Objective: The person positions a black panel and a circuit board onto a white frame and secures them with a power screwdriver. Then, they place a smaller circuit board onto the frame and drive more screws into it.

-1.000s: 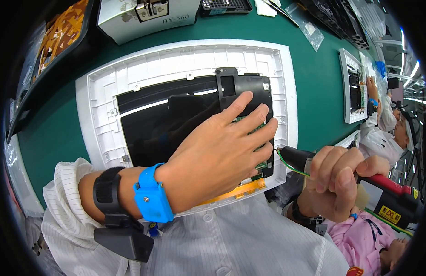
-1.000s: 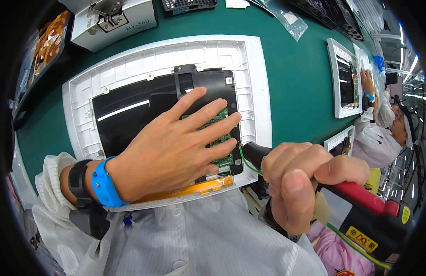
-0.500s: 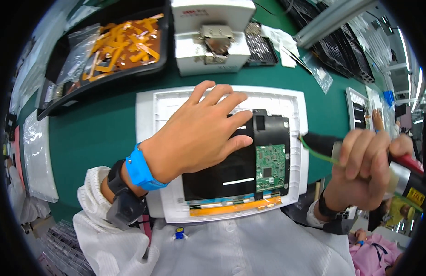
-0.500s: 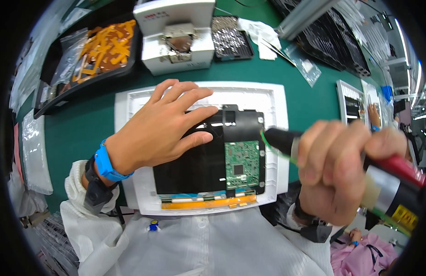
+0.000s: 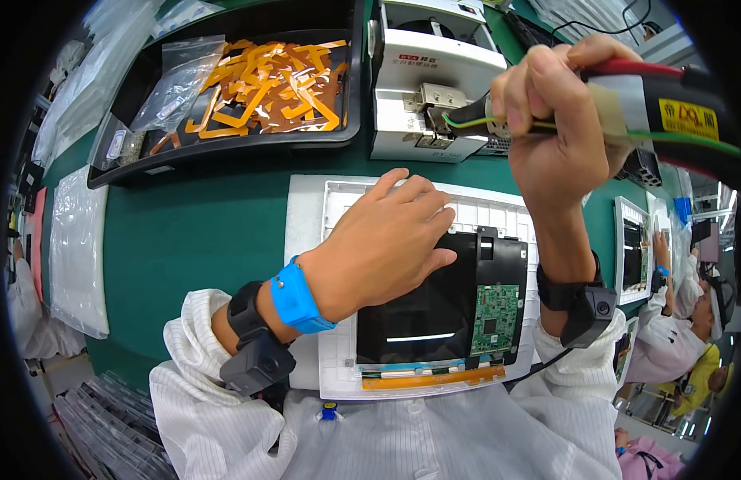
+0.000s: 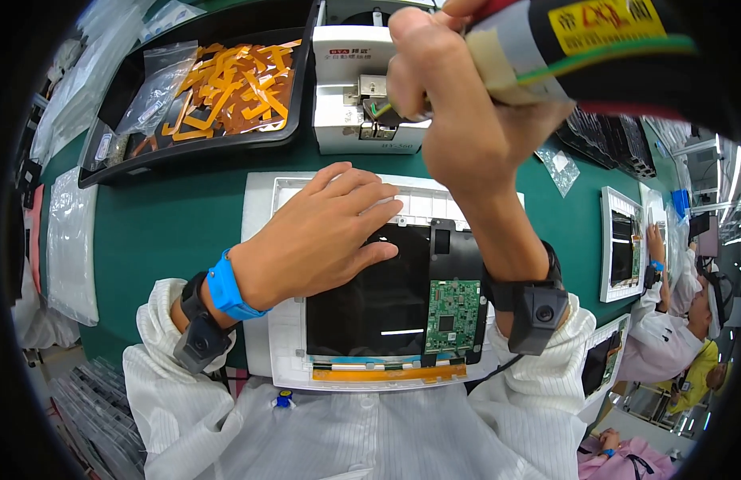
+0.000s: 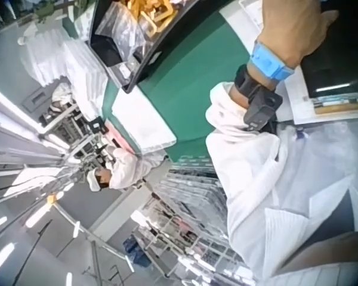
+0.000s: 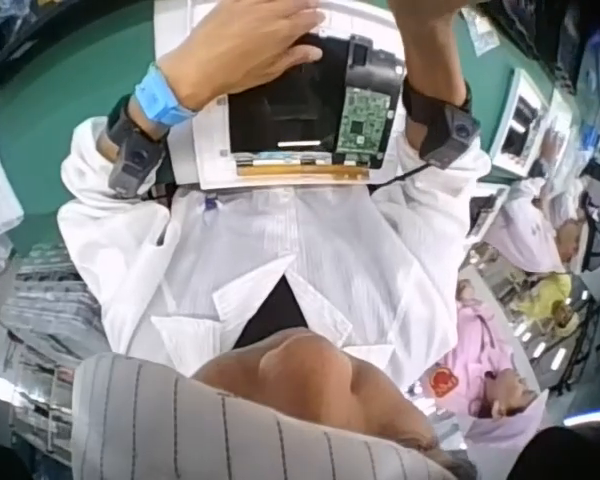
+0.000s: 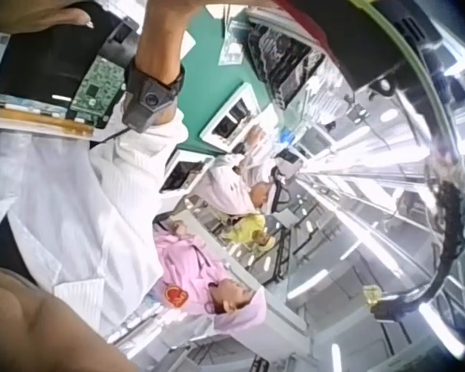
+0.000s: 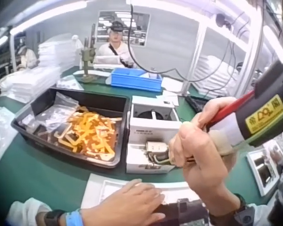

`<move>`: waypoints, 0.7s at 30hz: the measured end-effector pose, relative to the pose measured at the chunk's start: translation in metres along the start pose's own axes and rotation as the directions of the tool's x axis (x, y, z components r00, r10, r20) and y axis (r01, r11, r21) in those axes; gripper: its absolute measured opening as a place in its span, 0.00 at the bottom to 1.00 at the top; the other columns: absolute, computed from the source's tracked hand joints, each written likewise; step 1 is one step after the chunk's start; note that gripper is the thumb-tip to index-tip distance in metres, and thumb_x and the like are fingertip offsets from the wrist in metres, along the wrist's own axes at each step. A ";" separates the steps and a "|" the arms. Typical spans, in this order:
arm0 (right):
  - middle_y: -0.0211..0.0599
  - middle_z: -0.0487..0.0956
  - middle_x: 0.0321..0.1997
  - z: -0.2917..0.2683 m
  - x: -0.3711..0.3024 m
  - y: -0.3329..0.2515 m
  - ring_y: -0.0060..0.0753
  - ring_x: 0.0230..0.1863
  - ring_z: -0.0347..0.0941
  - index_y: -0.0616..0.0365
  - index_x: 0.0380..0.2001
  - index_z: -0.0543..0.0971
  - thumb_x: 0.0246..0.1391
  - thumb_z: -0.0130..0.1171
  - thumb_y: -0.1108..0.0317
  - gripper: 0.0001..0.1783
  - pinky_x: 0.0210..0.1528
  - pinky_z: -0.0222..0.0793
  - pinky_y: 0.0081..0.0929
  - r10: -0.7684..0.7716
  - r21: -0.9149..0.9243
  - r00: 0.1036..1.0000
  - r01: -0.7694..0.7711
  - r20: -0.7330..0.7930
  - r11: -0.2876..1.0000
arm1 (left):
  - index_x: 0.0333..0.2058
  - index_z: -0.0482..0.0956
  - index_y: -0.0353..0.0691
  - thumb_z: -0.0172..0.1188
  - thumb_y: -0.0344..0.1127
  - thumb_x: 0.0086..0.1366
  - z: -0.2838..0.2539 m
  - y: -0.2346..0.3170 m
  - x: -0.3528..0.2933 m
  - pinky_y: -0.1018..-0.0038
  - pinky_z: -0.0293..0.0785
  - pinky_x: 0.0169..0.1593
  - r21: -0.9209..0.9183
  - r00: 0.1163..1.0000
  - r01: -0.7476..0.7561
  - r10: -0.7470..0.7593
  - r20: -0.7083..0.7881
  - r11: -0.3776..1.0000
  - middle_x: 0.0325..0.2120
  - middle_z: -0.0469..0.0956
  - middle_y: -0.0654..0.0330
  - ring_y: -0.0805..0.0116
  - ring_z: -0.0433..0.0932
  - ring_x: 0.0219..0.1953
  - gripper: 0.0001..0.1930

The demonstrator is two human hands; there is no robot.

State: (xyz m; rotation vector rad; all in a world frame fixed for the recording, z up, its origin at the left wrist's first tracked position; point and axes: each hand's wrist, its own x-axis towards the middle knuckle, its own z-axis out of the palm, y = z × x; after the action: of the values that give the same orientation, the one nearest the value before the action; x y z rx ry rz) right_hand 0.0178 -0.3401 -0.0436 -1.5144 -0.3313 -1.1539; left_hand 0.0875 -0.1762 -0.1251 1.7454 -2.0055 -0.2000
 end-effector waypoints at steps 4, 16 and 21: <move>0.30 0.66 0.19 0.002 0.005 0.008 0.25 0.16 0.67 0.62 0.35 0.71 0.59 0.57 0.82 0.06 0.24 0.67 0.32 0.034 -0.073 0.999 -0.035 -0.016 0.997 | 0.52 0.78 0.36 0.64 0.45 0.68 0.003 0.002 0.002 0.56 0.62 0.69 0.017 1.000 -0.011 0.011 -0.002 1.000 0.54 0.77 0.54 0.54 0.71 0.61 0.21; 0.27 0.63 0.21 -0.023 -0.064 -0.120 0.21 0.16 0.63 0.57 0.43 0.65 0.64 0.47 0.76 0.06 0.24 0.67 0.28 0.377 -0.066 0.926 -0.377 -0.015 0.924 | 0.53 0.78 0.38 0.62 0.43 0.68 -0.001 0.012 -0.001 0.51 0.56 0.72 0.045 0.996 -0.060 0.057 0.065 0.997 0.58 0.74 0.51 0.51 0.68 0.65 0.20; 0.33 0.69 0.23 -0.033 -0.117 -0.195 0.26 0.16 0.65 0.52 0.44 0.58 0.65 0.54 0.75 0.15 0.20 0.66 0.28 0.362 -0.229 0.913 -0.400 -0.190 0.888 | 0.54 0.79 0.41 0.62 0.49 0.67 -0.009 0.047 -0.003 0.48 0.52 0.73 -0.095 0.972 -0.138 0.153 0.177 0.986 0.62 0.71 0.51 0.51 0.65 0.67 0.22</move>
State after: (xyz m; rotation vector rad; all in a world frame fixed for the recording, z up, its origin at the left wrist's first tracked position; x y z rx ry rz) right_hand -0.1981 -0.2632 -0.0246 -1.6248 0.2247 -1.0062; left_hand 0.0497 -0.1629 -0.0991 1.5713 -2.2127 -0.4017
